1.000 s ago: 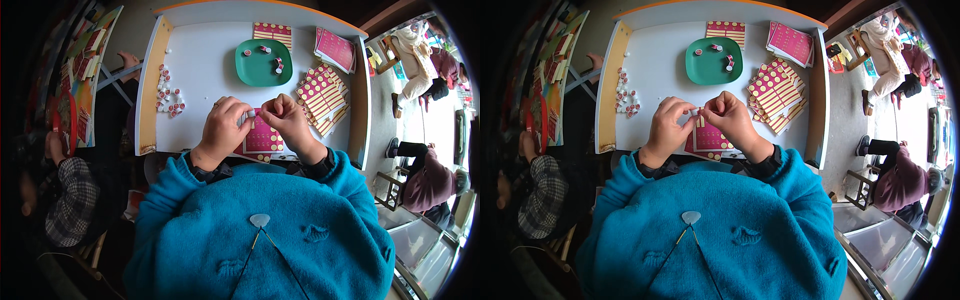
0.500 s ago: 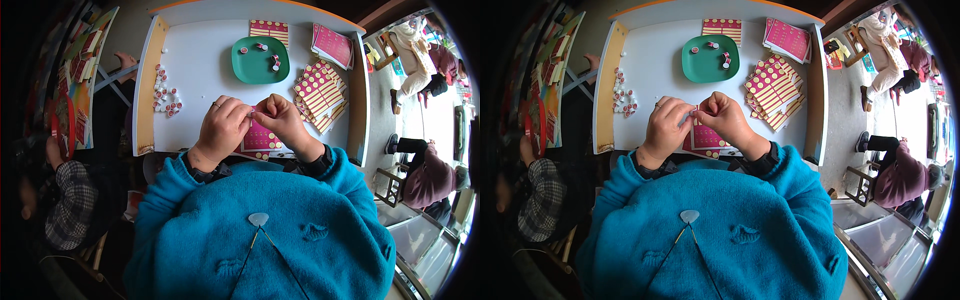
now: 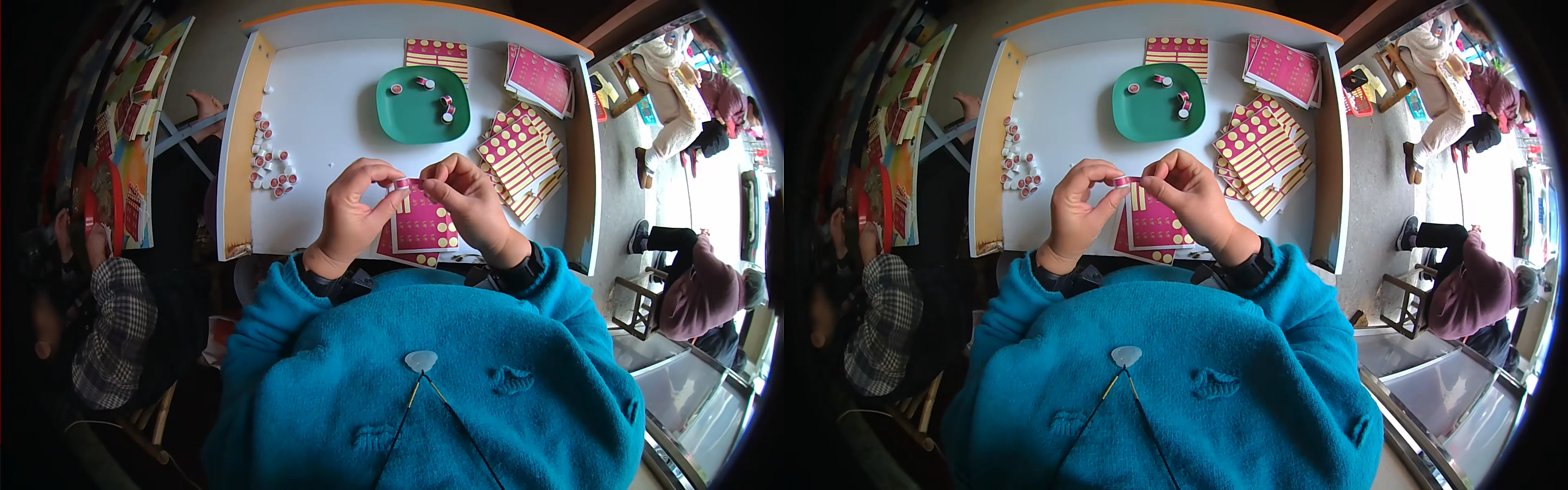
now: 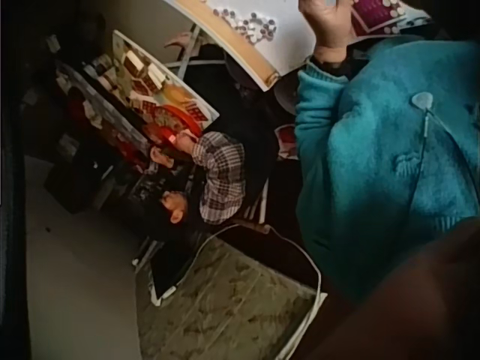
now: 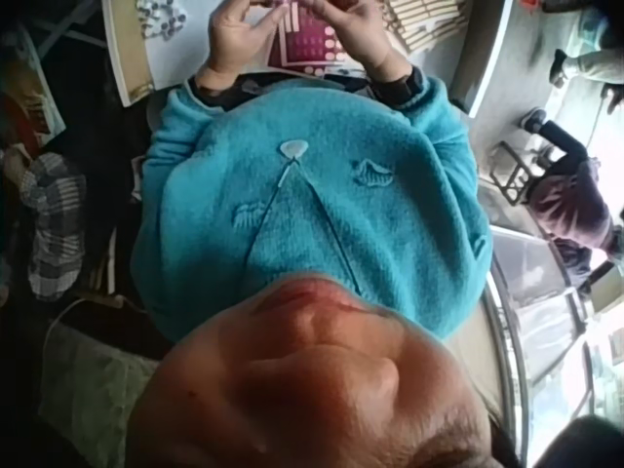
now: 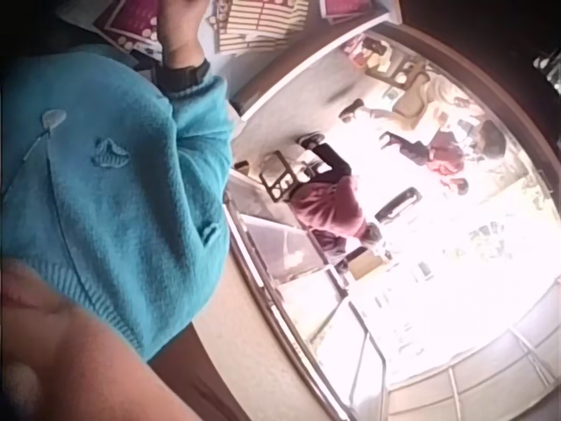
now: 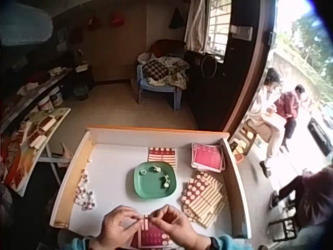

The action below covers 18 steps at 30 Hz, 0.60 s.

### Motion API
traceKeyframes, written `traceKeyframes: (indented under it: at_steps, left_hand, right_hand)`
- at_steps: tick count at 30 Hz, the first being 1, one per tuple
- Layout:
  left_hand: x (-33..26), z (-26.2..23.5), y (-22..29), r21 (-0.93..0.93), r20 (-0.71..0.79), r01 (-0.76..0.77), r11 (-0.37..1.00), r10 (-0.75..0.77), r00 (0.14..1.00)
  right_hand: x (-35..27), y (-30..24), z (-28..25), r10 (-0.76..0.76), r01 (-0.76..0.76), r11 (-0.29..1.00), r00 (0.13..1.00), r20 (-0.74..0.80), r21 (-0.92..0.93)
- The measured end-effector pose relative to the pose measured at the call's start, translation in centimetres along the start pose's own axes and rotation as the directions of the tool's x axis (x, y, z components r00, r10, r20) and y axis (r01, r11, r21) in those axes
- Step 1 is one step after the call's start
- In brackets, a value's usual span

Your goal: The worker is manually sorting small decorative components and placing them onto cards.

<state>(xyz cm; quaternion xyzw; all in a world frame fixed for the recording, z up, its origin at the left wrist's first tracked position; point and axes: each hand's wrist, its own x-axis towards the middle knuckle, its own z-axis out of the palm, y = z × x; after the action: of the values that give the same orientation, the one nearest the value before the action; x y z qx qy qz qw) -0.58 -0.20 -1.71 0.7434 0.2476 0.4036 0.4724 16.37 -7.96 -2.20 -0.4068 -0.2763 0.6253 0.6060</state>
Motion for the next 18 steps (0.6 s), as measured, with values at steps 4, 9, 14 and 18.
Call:
traceKeyframes:
  at_steps: [4,9,14,18]
  left_hand:
    - [0.6,-0.1,0.0,0.347,0.045,-0.124,0.93,0.115,0.992]
    - [0.8,-0.1,0.1,0.41,0.093,-0.196,0.891,0.173,0.981]
    - [1.0,-0.2,0.6,0.235,0.057,-0.211,0.949,0.203,0.978]
    - [0.1,0.1,0.5,-0.135,0.017,0.028,0.99,-0.026,1.0]
  right_hand:
    - [-0.7,-0.6,0.8,-0.16,0.168,0.956,0.986,0.054,-0.241]
    - [-0.6,-0.6,0.6,-0.123,0.128,0.911,0.992,0.038,-0.392]
    - [0.6,0.3,-0.2,-0.015,0.016,1.0,0.997,0.073,-0.013]
    - [1.4,0.7,0.3,0.122,-0.211,0.903,0.961,0.247,0.374]
